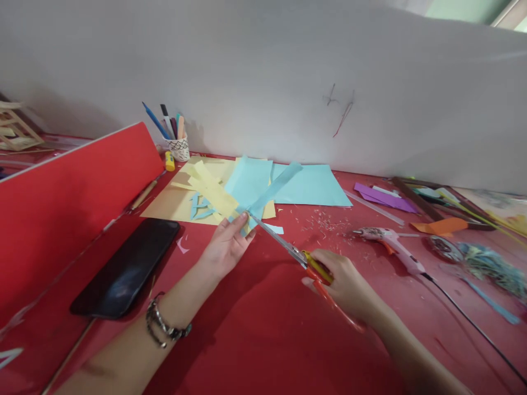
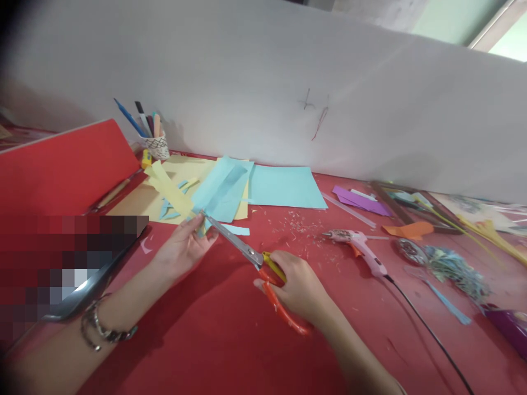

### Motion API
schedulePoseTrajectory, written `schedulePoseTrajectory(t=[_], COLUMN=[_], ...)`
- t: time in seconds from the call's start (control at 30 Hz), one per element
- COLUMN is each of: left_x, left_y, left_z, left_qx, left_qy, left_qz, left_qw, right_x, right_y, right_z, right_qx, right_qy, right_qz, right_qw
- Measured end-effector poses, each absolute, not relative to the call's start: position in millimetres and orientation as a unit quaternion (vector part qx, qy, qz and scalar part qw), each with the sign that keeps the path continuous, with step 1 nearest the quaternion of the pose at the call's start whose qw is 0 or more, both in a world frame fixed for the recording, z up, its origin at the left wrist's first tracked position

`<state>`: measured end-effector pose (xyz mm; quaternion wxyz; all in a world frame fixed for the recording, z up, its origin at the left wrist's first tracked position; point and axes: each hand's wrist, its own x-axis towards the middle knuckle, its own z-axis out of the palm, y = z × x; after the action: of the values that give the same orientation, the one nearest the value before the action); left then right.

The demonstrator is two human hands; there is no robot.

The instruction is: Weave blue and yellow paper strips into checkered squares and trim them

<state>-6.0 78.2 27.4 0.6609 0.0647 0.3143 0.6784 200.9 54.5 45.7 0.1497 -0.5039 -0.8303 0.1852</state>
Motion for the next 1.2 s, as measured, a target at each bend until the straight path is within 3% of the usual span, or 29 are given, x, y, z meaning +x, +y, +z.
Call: schedulePoseTrajectory(t=[1.2], left_x=[-9.1], left_y=[78.8], left_z=[24.3], left_qx=[0.092], left_qy=[0.307], left_qz=[0.670], left_qw=[0.669], right_x=[204.3], right_y=[56.4], right_z=[45.9], right_qx=[-0.517], right_qy=[-0.821], right_qz=[0.213], right_qw=[0.116])
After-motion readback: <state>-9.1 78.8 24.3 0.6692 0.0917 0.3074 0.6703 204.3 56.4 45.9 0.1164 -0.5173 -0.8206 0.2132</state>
